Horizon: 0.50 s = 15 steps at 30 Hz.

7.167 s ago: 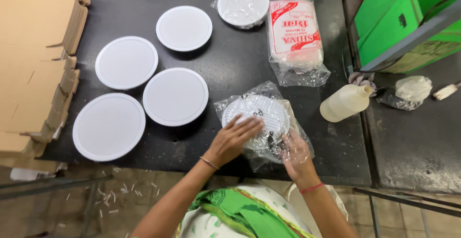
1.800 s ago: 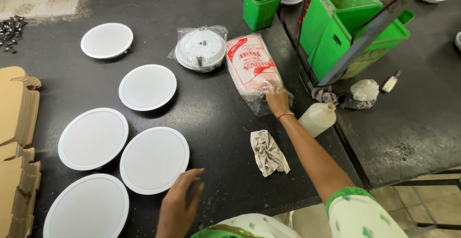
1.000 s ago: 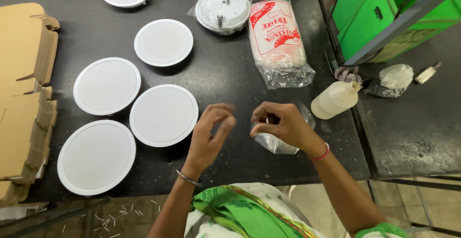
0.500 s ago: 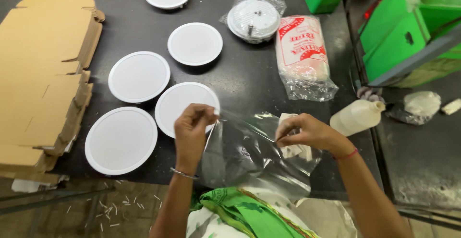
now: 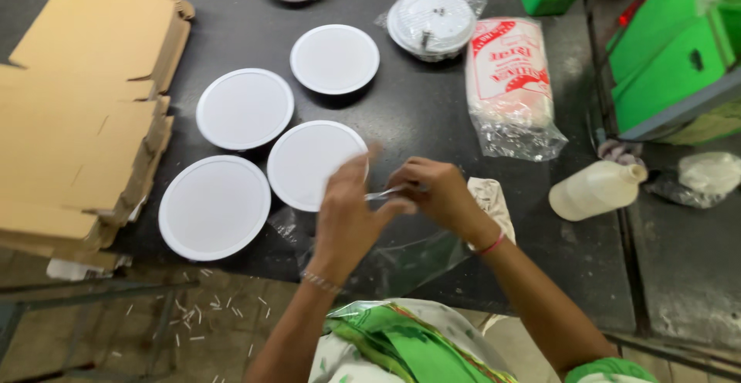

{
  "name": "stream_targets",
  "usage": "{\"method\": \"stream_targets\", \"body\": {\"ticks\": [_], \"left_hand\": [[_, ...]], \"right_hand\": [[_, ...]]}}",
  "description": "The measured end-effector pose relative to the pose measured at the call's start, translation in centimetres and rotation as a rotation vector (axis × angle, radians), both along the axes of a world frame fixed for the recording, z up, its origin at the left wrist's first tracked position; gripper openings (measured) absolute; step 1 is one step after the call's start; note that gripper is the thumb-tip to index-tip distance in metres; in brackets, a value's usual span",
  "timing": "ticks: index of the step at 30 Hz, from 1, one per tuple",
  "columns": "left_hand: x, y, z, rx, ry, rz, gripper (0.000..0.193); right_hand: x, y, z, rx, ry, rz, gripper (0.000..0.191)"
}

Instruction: The person wipes several white circular LED modules with a cloth, then places each module into a clear plastic bag and seals it. The person handles the modules one at a time, using a spray bottle and cloth to clean them before packaging.

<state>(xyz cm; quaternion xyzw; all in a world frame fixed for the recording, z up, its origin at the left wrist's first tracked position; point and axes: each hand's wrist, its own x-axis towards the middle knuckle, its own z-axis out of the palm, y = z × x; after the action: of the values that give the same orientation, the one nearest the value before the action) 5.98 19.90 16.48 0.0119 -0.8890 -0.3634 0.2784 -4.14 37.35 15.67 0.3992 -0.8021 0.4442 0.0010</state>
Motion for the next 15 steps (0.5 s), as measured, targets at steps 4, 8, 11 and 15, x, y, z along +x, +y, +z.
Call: {"method": "stream_targets", "body": {"ticks": [4, 8, 11, 15], "left_hand": [[-0.8, -0.2, 1.4, 0.132, 0.036, 0.049, 0.013], [0.5, -1.6, 1.2, 0.371, 0.034, 0.084, 0.007], [1.0, -1.6, 0.4, 0.429, 0.061, 0.069, 0.005], [1.2, -1.7, -0.7, 0.42, 0.057, 0.081, 0.004]], "right_hand": [[1.5, -1.6, 1.2, -0.078, -0.111, -0.086, 0.021], [2.1, -0.5, 0.1, -0.154, -0.436, -0.196, 0.011], [2.5, -0.4, -1.6, -0.285, -0.496, -0.264, 0.01], [2.8, -0.5, -2.8, -0.371, -0.391, -0.205, 0.012]]}}
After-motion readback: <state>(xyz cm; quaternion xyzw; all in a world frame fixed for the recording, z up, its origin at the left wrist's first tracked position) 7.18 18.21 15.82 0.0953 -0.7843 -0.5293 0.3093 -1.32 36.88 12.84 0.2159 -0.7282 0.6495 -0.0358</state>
